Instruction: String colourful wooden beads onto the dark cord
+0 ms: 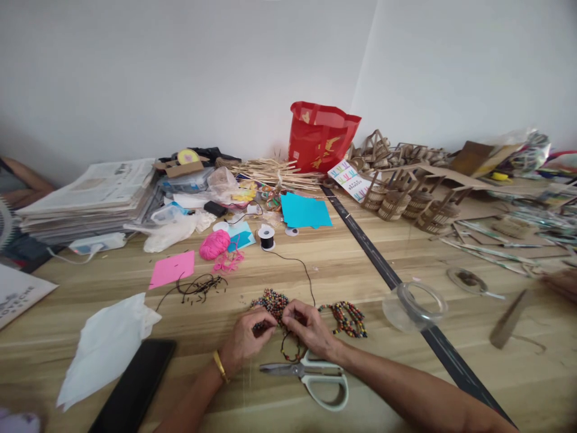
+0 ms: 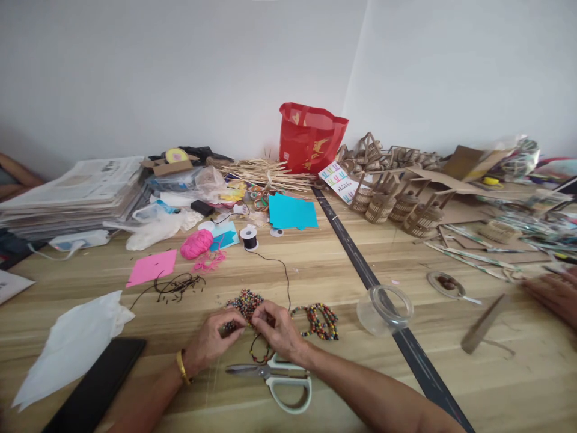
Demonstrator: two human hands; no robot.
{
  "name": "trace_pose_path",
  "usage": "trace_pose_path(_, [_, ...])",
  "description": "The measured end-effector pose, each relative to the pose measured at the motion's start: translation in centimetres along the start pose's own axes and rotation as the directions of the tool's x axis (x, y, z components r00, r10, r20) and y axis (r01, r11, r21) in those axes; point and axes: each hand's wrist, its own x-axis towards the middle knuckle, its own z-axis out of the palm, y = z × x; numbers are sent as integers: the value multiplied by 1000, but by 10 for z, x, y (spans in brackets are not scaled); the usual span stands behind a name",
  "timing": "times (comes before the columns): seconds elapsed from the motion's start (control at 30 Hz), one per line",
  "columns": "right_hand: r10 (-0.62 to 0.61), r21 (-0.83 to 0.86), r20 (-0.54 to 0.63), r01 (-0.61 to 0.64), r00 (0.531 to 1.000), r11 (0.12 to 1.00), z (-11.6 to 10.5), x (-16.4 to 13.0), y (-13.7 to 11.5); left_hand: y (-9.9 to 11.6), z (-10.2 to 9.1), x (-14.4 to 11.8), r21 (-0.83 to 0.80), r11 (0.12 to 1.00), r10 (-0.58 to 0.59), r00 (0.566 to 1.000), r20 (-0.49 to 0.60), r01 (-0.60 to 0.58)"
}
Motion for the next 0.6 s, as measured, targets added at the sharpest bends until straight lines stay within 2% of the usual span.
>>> trace_pose_path(0.13, [8, 13, -2, -8, 1000, 1000, 1, 0, 0, -1, 0, 0, -56, 997, -44, 999, 3, 44])
trace_pose_path(0.27, [10, 15, -9, -9, 1000, 1000, 2, 0, 1, -4, -1, 1, -186, 971, -150, 988, 27, 153])
trace_pose_path(0.43, [-7, 7, 3, 7, 1000, 1000, 3, -2, 2, -8, 1, 2, -453, 839, -299, 951, 76, 300])
trace_pose_path(0.6, [-4, 12, -1, 4, 1000, 1000, 4, -2, 4, -10, 1, 2, -564, 752, -334, 935, 122, 342])
